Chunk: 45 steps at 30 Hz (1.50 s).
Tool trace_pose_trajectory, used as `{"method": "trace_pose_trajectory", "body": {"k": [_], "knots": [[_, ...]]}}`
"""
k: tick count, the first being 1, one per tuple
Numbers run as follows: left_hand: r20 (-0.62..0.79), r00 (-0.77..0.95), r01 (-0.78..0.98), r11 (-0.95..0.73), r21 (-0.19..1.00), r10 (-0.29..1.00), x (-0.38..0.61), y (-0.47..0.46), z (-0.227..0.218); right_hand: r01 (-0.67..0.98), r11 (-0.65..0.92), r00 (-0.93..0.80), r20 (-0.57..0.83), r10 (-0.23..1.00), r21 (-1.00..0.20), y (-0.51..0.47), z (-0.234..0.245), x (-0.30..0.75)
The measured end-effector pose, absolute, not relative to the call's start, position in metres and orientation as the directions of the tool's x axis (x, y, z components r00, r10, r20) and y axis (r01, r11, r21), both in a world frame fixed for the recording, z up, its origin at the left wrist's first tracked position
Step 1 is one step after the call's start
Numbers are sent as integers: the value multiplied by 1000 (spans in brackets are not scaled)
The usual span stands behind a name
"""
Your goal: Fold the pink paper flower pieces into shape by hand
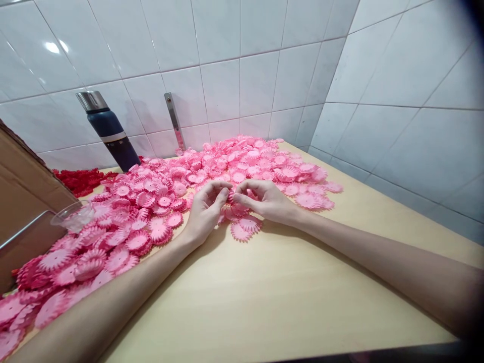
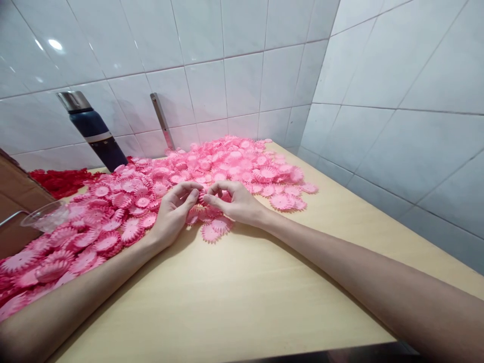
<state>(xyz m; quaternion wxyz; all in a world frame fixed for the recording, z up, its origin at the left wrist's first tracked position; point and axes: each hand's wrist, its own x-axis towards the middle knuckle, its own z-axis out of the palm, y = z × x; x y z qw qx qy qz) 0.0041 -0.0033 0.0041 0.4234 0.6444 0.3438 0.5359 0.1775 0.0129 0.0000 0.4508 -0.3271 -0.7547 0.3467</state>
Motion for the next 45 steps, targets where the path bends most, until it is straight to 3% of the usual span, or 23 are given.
{"method": "trace_pose_trajectory", "body": {"k": [7, 20, 29, 37, 45], "knots": [[387, 215, -22, -392, 920, 897, 4, -2, 2, 195, 558, -383, 461, 801, -807, 13, 0, 179], [387, 104, 13, -390, 921, 916, 4, 0, 1, 75, 496, -271, 461, 845, -865, 20, -7, 179], [363, 142, 12, -368, 930, 921, 5, -3, 2, 153, 501, -304, 442, 844, -852, 10, -3, 174], [372, 60, -47, -370, 928, 926, 2, 3, -1, 128, 527, -197, 499, 844, -840, 21, -9, 178], [353, 176, 23, -363, 932, 919, 5, -2, 2, 204, 533, -279, 473, 836, -821, 10, -3, 176]]}}
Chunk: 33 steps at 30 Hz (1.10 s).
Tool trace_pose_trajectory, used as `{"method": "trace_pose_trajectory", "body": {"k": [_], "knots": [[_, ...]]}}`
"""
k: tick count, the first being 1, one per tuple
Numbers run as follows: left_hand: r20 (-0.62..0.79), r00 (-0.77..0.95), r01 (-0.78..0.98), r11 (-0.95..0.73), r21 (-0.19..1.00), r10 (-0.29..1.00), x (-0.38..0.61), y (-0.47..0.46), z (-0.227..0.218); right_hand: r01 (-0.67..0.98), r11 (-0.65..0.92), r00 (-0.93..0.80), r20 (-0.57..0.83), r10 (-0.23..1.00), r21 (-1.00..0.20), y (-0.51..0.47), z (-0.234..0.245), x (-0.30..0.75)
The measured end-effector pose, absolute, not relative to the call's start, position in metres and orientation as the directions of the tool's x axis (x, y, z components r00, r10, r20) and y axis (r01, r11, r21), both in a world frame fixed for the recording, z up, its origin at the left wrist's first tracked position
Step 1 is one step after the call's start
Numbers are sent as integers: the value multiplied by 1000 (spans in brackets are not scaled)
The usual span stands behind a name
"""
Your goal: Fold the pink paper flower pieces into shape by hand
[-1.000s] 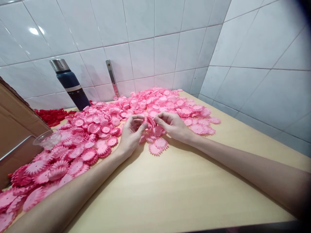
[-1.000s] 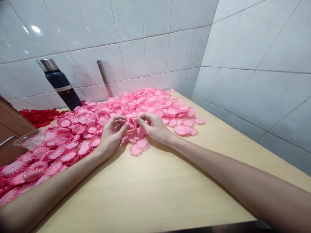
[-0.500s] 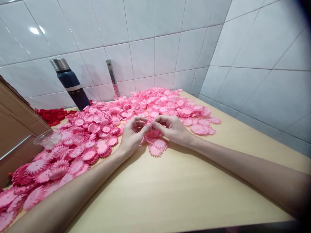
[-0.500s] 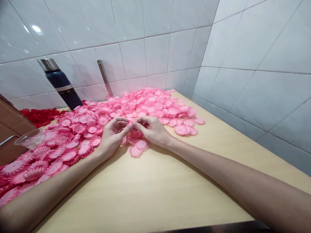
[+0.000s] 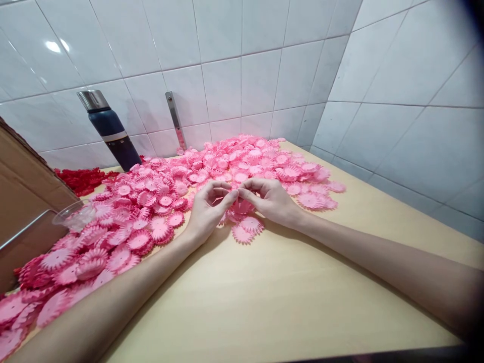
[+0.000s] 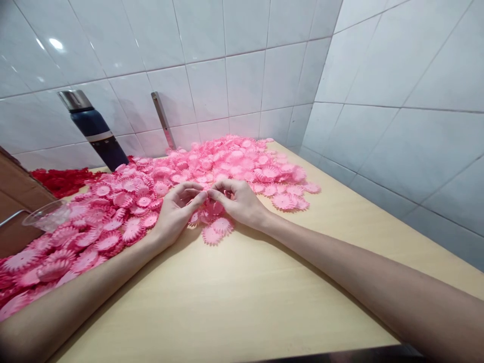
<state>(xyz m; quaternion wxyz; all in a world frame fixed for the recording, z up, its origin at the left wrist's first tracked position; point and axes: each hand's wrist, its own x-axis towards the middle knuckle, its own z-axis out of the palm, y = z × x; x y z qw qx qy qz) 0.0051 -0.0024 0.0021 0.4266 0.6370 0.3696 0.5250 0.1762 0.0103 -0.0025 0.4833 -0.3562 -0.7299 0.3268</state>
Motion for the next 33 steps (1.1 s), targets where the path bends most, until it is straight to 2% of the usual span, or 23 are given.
{"method": "trace_pose_trajectory", "body": {"k": [6, 17, 20, 23, 27, 33], "knots": [[383, 122, -4, -386, 923, 916, 4, 0, 0, 199, 528, -262, 474, 841, -826, 12, -3, 176], [371, 22, 9, -372, 928, 928, 4, 1, 0, 152, 495, -87, 488, 869, -855, 27, -14, 181], [347, 74, -4, -348, 937, 935, 4, 1, 1, 129, 508, -120, 495, 861, -852, 23, -12, 180], [347, 56, -1, -348, 938, 936, 4, 1, 0, 125, 567, -174, 544, 821, -814, 18, -9, 178], [360, 49, -35, -359, 933, 932, 3, 1, -1, 253, 653, -240, 608, 757, -714, 14, -4, 178], [331, 129, -45, -328, 943, 935, 4, -2, 3, 288, 577, -201, 541, 817, -764, 9, 1, 178]]}}
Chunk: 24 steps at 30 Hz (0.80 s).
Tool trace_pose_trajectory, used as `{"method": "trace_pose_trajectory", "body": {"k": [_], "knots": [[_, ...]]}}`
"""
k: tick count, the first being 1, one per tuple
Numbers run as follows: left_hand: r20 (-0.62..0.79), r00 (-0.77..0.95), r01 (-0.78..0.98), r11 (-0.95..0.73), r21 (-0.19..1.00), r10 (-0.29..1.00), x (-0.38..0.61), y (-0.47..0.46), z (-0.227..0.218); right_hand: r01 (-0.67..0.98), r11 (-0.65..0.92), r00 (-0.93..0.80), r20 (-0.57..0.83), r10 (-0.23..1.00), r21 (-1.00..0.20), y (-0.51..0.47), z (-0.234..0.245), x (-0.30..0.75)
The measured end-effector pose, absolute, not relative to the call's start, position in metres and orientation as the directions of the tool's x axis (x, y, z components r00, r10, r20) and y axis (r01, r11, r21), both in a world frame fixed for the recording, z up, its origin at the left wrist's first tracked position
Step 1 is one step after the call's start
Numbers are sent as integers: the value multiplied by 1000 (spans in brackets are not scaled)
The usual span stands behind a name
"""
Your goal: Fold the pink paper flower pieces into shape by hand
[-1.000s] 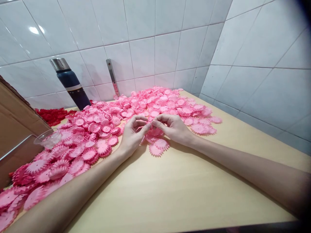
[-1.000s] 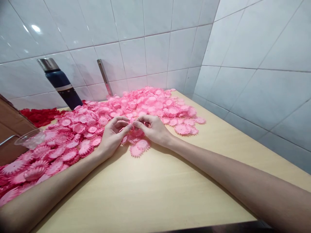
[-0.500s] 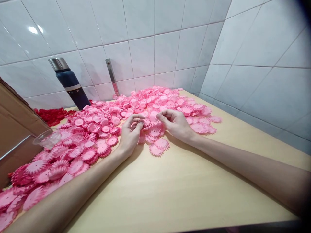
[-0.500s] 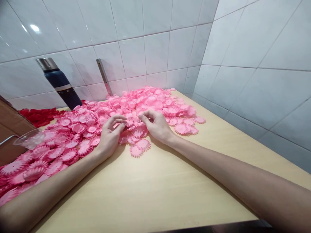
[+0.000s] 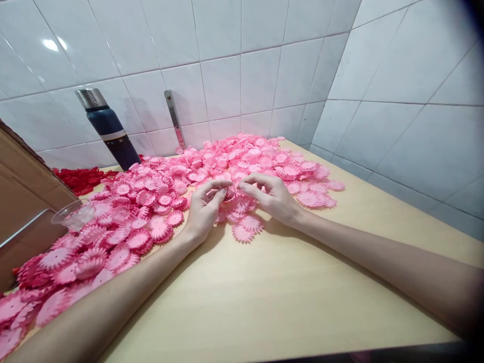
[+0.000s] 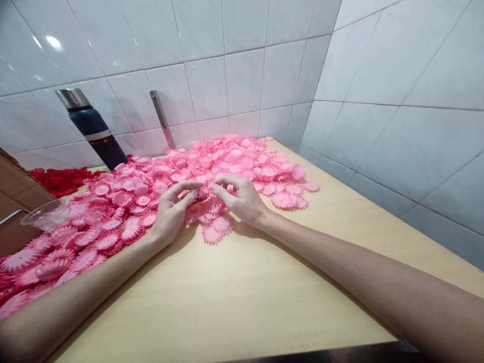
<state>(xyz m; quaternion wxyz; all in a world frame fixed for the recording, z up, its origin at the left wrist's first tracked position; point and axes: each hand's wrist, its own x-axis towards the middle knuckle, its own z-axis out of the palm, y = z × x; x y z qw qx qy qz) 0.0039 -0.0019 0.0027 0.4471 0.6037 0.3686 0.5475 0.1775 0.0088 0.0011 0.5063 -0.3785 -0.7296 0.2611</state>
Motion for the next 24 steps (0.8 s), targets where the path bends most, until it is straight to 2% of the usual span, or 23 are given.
{"method": "trace_pose_trajectory", "body": {"k": [7, 11, 15, 19, 23, 24], "knots": [[324, 145, 47, -334, 941, 935, 6, -4, 5, 221, 586, -142, 569, 810, -780, 10, -4, 175], [358, 134, 37, -366, 930, 924, 7, -3, 3, 326, 553, 4, 586, 810, -767, 14, -5, 176], [382, 149, 18, -388, 921, 912, 8, -3, 4, 320, 590, -69, 603, 795, -741, 15, -4, 176], [396, 135, 54, -406, 912, 908, 8, -4, 3, 344, 566, 38, 613, 789, -749, 15, -5, 176], [397, 127, 50, -406, 913, 909, 7, -4, 2, 320, 621, -47, 643, 764, -715, 17, -4, 176], [402, 125, 43, -410, 911, 907, 7, -4, 2, 336, 609, 29, 654, 756, -719, 17, -4, 176]]}}
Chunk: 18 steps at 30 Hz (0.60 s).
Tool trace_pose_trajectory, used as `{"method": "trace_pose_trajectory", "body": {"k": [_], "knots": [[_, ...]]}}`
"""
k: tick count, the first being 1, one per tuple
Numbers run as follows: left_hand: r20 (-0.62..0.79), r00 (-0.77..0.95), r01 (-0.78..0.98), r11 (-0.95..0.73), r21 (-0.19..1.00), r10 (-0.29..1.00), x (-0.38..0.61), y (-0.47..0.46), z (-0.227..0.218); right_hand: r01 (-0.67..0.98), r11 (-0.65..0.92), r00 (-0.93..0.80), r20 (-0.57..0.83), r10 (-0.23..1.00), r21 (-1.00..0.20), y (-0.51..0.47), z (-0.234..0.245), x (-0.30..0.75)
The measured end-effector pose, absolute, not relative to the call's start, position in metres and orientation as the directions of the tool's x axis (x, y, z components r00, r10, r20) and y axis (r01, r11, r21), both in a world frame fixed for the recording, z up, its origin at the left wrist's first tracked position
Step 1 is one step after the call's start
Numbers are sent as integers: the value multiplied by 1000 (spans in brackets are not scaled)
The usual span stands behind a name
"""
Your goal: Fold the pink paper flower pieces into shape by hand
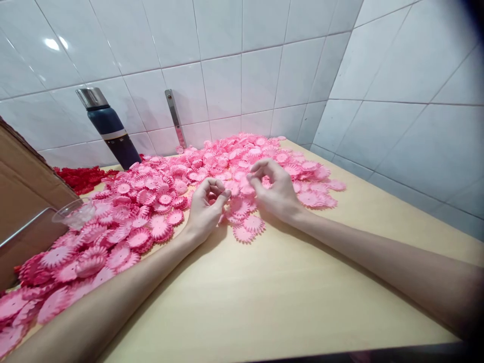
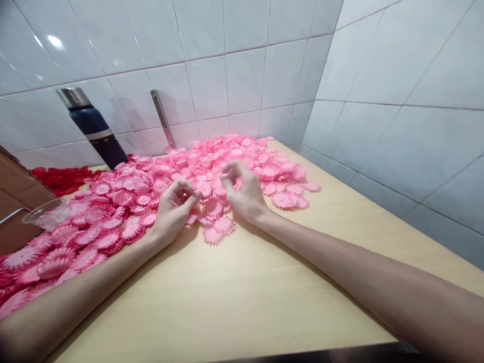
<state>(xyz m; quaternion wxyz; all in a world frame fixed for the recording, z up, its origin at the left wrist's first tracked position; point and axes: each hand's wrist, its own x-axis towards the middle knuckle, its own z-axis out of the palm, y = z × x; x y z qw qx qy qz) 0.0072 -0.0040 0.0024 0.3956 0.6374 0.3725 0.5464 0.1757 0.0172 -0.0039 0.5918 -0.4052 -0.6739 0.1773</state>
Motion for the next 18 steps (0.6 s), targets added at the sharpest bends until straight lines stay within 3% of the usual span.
{"method": "trace_pose_trajectory", "body": {"k": [2, 9, 13, 18], "knots": [[409, 126, 40, -416, 908, 904, 8, -4, 3, 375, 582, 143, 665, 733, -722, 19, -4, 175], [477, 92, 71, -483, 873, 874, 10, -7, 5, 412, 581, 178, 687, 705, -702, 30, -4, 183], [484, 51, 66, -487, 871, 873, 9, -7, 3, 429, 508, 374, 659, 653, -747, 39, -2, 195], [467, 38, 102, -468, 878, 884, 8, -3, 3, 530, 540, 167, 705, 689, -654, 30, 3, 185]]}}
